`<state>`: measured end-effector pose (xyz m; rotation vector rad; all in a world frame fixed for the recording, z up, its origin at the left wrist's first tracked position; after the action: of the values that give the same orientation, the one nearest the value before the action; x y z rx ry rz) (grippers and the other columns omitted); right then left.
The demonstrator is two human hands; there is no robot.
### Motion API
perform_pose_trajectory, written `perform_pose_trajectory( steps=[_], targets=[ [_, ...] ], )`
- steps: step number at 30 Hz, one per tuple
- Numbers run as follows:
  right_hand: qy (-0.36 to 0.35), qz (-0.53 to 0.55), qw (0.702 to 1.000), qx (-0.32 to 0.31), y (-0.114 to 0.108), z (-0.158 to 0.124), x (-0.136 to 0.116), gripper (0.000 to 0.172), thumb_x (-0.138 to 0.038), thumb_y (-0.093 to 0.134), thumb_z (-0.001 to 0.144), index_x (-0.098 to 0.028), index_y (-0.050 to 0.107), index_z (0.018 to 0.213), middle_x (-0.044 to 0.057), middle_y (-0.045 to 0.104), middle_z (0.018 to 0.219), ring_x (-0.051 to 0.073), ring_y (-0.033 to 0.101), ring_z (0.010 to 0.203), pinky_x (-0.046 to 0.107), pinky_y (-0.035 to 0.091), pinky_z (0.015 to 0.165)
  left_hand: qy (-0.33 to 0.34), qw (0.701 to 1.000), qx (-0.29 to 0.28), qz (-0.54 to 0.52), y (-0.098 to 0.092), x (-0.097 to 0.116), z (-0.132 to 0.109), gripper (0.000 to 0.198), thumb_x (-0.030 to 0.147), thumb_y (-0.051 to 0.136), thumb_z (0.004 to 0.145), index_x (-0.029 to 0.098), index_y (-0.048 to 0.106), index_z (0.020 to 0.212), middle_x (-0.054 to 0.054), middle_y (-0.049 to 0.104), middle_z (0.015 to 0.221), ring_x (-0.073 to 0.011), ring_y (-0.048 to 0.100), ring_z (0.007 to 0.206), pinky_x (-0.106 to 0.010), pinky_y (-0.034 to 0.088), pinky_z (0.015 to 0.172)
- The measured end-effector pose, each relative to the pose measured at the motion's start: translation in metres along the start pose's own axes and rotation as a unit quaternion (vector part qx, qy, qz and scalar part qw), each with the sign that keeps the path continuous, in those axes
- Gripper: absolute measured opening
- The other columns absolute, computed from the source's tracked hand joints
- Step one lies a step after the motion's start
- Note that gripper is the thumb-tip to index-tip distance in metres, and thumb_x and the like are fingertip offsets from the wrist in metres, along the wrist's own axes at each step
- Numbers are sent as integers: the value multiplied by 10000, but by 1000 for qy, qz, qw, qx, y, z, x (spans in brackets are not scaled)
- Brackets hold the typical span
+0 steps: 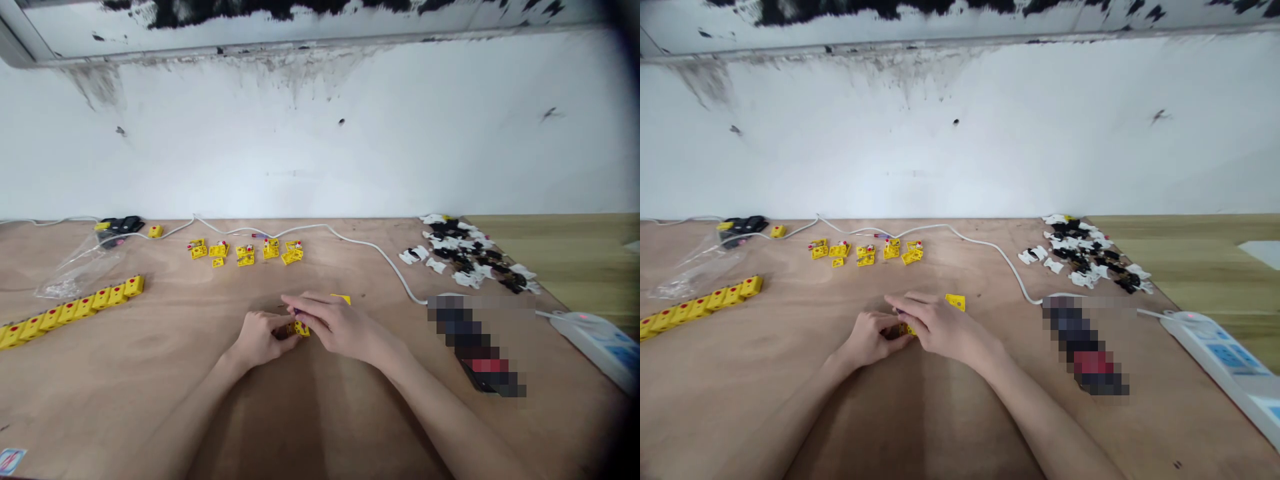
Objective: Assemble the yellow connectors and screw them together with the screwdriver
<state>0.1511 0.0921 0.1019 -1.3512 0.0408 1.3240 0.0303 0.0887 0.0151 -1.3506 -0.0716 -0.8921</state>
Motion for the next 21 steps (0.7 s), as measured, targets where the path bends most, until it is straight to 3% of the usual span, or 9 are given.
perform_pose_trajectory(
  steps=[3, 8, 11, 16, 19, 21],
  targets=[
    [2, -28, 1000, 7, 4, -1, 0, 303, -268, 593, 974, -295, 649, 1270, 36, 704, 1072, 170, 705, 874, 306, 580, 830, 1, 1000, 6, -4, 0, -1, -1, 207, 329, 673, 825, 192, 704, 673, 22, 610, 556, -88, 469, 495, -228, 305, 552],
    [-20, -9, 1000, 12, 6, -2, -2, 407, -220, 492, 1008, -307, 544, 1402, 59, 679, 1216, 199, 675, 1068, 345, 568, 914, -6, 1000, 5, 2, 3, -4, -1, 220, 365, 678, 827, 191, 716, 698, 24, 600, 546, -89, 462, 487, -230, 295, 543],
    [-31, -10, 999, 32, 3, -2, -2, 304, -264, 536, 1002, -302, 656, 1279, 39, 714, 1030, 169, 703, 877, 306, 587, 810, -6, 1000, 5, 1, 3, -5, -1, 215, 375, 689, 824, 192, 726, 717, 24, 608, 560, -89, 472, 495, -230, 299, 547],
    [-25, -3, 999, 29, 0, -4, 0, 385, -223, 491, 1014, -282, 574, 1384, 62, 698, 1186, 195, 686, 1036, 340, 576, 901, -10, 1000, -5, -1, 1, -2, -1, 158, 362, 691, 828, 225, 768, 822, 39, 603, 553, -87, 456, 482, -234, 283, 542],
    [-13, -42, 997, 63, -7, -11, 2, 347, -274, 553, 996, -297, 619, 1336, 48, 727, 1070, 184, 710, 878, 329, 599, 822, -12, 1000, -14, -6, -1, 0, 0, 161, 365, 693, 830, 232, 777, 861, 34, 616, 569, -89, 468, 489, -234, 275, 540],
    [3, -76, 995, 67, -8, -16, 3, 415, -283, 566, 989, -283, 557, 1404, 73, 712, 1136, 206, 710, 920, 354, 598, 851, -13, 1000, -23, -8, -1, 1, 1, 167, 365, 684, 840, 241, 779, 897, 32, 627, 586, -93, 490, 507, -229, 281, 546]
  ],
)
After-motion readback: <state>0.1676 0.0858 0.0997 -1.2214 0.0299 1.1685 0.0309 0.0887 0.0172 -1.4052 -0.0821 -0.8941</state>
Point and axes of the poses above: each hand's wrist, its own z-axis towards the middle knuckle, its own y-axis out of the palm, x = y × z, the point moved 8 cm from there along z, towards the middle knuckle
